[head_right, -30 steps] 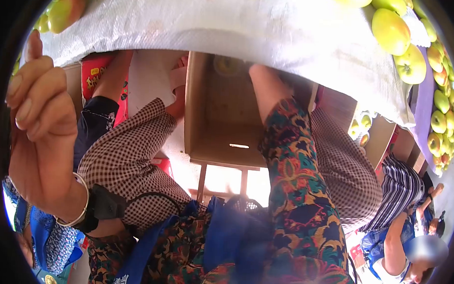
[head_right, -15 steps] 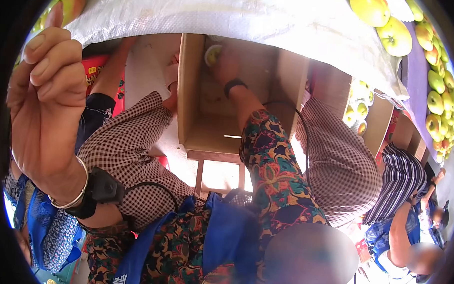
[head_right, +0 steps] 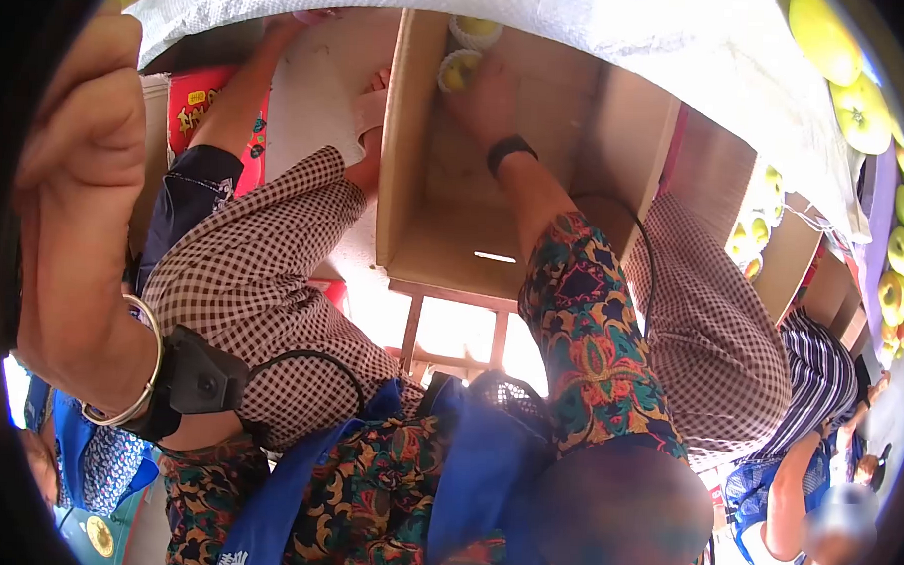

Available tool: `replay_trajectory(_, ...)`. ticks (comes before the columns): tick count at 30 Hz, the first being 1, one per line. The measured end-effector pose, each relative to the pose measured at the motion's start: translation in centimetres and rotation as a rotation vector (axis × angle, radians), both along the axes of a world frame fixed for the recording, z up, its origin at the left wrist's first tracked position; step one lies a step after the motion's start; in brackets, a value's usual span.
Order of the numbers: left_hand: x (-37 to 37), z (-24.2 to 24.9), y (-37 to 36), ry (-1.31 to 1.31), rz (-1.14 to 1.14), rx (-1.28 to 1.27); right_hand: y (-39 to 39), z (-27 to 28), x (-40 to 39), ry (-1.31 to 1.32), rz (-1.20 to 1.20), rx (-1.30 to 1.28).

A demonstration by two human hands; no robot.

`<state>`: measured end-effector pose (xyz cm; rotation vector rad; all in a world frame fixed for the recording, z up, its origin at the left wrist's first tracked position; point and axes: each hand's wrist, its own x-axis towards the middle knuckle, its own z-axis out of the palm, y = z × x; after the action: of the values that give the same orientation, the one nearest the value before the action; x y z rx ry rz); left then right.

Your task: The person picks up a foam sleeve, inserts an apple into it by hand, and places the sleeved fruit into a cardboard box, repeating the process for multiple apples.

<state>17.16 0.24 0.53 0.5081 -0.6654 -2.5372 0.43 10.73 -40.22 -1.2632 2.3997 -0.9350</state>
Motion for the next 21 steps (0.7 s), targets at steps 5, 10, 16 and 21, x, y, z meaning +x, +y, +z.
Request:
replay_trajectory(5, 0.1, 0.3, 0.4, -0.008, 0.000, 0.003, -0.2, 0.0, -0.2, -0.007, 0.019, 0.135)
replay_trajectory(10, -0.1, 0.5, 0.5, 0.003, 0.006, -0.005, -1.0, -0.5, -0.2, 0.098, 0.022, 0.215)
replay_trajectory(16, -1.5, 0.9, 0.4, 0.002, 0.020, -0.012, -1.1, -1.7, -2.1, 0.107, 0.308, 0.341)
replay_trajectory(21, -4.1, 1.0, 2.8, -0.157, 0.280, -0.038, -1.4, 1.5, -1.2, 0.337, 0.141, 0.018)
